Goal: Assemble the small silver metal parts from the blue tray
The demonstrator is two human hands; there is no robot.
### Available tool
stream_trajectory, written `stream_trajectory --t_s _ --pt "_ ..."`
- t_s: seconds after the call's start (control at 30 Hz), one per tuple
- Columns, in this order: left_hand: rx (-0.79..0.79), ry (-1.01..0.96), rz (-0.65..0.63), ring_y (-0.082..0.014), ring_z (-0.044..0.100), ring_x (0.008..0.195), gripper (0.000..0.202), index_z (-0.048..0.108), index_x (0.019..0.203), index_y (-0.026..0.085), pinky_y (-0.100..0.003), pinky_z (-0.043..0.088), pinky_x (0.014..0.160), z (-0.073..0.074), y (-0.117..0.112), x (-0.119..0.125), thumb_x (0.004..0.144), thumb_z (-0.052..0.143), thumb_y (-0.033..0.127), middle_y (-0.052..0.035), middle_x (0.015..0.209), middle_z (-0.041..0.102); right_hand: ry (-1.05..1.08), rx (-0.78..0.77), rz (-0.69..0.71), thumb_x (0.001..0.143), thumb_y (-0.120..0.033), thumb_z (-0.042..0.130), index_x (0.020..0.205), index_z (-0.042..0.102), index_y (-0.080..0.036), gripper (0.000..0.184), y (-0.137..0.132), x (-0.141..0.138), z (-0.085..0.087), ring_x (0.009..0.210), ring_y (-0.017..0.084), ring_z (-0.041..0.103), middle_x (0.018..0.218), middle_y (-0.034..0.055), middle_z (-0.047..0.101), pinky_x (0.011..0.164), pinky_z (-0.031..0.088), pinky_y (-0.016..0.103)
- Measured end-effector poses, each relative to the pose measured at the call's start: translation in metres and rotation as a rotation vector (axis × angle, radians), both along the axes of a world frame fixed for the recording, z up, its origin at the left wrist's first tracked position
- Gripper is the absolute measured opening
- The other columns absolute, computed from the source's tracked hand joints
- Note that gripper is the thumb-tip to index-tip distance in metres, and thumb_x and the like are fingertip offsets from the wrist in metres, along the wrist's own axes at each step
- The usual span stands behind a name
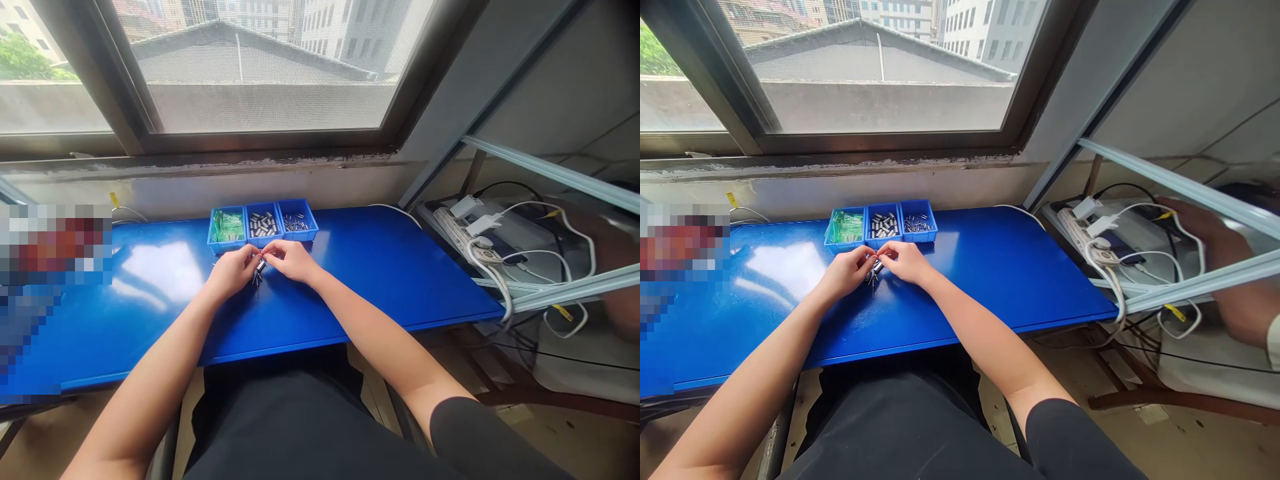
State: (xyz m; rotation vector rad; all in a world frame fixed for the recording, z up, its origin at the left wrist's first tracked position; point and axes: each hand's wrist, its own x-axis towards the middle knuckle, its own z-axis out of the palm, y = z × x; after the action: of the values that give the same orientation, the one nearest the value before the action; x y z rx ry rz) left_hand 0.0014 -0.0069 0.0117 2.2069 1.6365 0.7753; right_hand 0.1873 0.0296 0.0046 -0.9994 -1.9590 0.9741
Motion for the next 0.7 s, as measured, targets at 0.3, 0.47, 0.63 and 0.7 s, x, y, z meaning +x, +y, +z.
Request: stream_trajectory --t_s 0.3,0.47,0.63,0.7 --pt "-0.006 -0.001 -0.009 -0.0143 0.052 0.053 0.026 0.065 0.094 0.021 -0.024 0.034 0.055 0.0019 -0.0017 0.0007 0.093 0.048 0.041 0.0008 0.06 0.061 -0.001 0.006 0.011 0.082 -0.025 0.06 0.091 0.073 -0.018 0.017 -0.0008 -0.0007 0.0001 0.075 0.015 0.063 0.086 0.0032 0.072 0.073 0.05 0.027" --pt "-0.015 0.002 -0.012 -0.0141 0.052 0.053 0.027 0.066 0.093 0.02 -0.024 0.034 0.055 0.0031 -0.0022 0.0011 0.093 0.048 0.04 0.0004 0.061 0.061 -0.017 0.004 0.014 0.082 -0.024 0.06 0.092 0.073 -0.017 0.017 -0.0011 -0.0003 0.001 0.074 0.014 0.063 0.086 0.0034 0.073 0.072 0.049 0.026" --pt "-0.055 0.03 -0.022 -0.0147 0.054 0.056 0.028 0.066 0.095 0.02 -0.024 0.034 0.055 0.0034 -0.0016 0.0001 0.094 0.047 0.041 -0.0001 0.063 0.063 -0.037 0.02 0.031 0.083 -0.023 0.061 0.092 0.072 -0.016 0.016 -0.0021 -0.0002 0.0024 0.075 0.014 0.063 0.086 0.0039 0.072 0.071 0.049 0.026" --pt "-0.056 0.032 -0.027 -0.0149 0.054 0.056 0.029 0.066 0.096 0.02 -0.024 0.034 0.056 0.0029 -0.0014 -0.0003 0.094 0.047 0.042 -0.0003 0.064 0.064 -0.037 0.02 0.033 0.083 -0.023 0.061 0.092 0.072 -0.015 0.016 -0.0028 -0.0004 0.0033 0.075 0.014 0.063 0.086 0.0039 0.073 0.071 0.048 0.025"
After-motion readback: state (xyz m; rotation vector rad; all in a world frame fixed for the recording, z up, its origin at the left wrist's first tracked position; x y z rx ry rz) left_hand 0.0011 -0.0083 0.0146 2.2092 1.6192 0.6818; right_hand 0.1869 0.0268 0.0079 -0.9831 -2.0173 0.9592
